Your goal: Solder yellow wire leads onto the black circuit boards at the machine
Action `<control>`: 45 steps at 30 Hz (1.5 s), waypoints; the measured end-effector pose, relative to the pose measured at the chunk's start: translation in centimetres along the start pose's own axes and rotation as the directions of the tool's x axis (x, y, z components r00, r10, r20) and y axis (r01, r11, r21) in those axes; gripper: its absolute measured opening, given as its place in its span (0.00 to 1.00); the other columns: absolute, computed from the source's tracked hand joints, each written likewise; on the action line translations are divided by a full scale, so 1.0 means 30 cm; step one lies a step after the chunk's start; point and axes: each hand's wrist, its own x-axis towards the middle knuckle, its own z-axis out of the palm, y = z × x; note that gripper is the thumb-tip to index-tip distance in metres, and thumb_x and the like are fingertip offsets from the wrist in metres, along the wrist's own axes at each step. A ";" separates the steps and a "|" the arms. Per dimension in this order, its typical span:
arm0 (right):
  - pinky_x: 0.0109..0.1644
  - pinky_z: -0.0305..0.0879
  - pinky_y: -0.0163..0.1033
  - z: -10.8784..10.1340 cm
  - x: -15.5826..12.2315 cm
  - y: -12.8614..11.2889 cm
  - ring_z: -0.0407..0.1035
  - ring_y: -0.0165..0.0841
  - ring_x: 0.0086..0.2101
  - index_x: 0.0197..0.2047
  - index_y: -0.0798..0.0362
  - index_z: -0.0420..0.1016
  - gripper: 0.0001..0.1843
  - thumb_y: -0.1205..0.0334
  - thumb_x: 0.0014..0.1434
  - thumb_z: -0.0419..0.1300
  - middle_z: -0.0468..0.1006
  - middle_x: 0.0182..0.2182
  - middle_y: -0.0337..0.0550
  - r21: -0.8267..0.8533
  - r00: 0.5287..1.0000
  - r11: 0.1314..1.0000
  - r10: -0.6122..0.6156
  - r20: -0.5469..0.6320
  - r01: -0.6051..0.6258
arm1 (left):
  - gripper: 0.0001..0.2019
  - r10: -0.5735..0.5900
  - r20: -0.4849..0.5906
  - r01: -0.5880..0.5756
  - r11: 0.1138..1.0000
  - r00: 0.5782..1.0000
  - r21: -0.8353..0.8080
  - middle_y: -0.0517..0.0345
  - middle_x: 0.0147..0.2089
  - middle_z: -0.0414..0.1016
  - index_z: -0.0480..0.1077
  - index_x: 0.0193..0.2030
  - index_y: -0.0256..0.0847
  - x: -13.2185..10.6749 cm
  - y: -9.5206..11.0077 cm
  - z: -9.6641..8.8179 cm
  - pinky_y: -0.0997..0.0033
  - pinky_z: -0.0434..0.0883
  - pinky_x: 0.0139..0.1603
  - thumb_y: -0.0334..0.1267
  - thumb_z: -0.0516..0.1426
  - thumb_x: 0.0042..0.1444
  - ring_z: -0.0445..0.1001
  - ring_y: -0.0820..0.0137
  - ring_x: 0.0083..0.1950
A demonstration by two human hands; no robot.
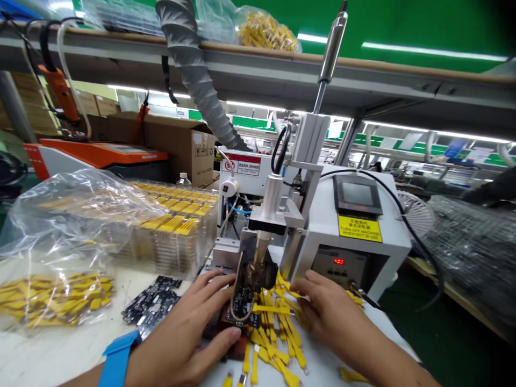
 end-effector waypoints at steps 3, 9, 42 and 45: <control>0.38 0.66 0.39 -0.009 -0.003 -0.008 0.71 0.38 0.36 0.36 0.52 0.76 0.09 0.74 0.59 0.57 0.73 0.35 0.44 -0.026 0.995 0.997 0.069 0.074 -0.067 | 0.25 -0.001 0.010 0.001 1.000 1.000 0.017 0.50 0.62 0.68 0.62 0.62 0.46 0.002 0.001 0.001 0.47 0.68 0.58 0.40 0.58 0.57 0.63 0.51 0.63; 0.35 0.63 0.37 0.014 -0.013 -0.033 0.72 0.38 0.33 0.30 0.54 0.76 0.11 0.77 0.56 0.56 0.75 0.31 0.46 -0.097 0.986 0.990 0.118 0.120 -0.107 | 0.22 0.034 -0.018 -0.034 0.999 0.999 -0.004 0.53 0.61 0.69 0.67 0.58 0.48 -0.012 -0.003 -0.008 0.54 0.71 0.57 0.42 0.60 0.56 0.65 0.53 0.62; 0.37 0.68 0.37 0.062 -0.001 -0.110 0.71 0.33 0.32 0.41 0.50 0.81 0.11 0.69 0.61 0.57 0.77 0.32 0.42 0.539 0.957 0.799 -0.155 -0.244 0.266 | 0.16 0.027 0.067 -0.027 1.000 0.997 -0.003 0.51 0.58 0.70 0.64 0.55 0.45 -0.021 0.031 -0.026 0.50 0.70 0.57 0.41 0.57 0.60 0.67 0.54 0.59; 0.38 0.68 0.39 0.071 -0.006 -0.097 0.70 0.35 0.35 0.45 0.54 0.80 0.14 0.70 0.63 0.54 0.76 0.35 0.47 0.451 0.924 0.816 -0.248 -0.292 0.362 | 0.18 0.043 0.033 -0.043 0.999 0.999 -0.004 0.52 0.59 0.69 0.63 0.57 0.46 -0.025 0.029 -0.026 0.49 0.68 0.59 0.41 0.57 0.60 0.67 0.55 0.59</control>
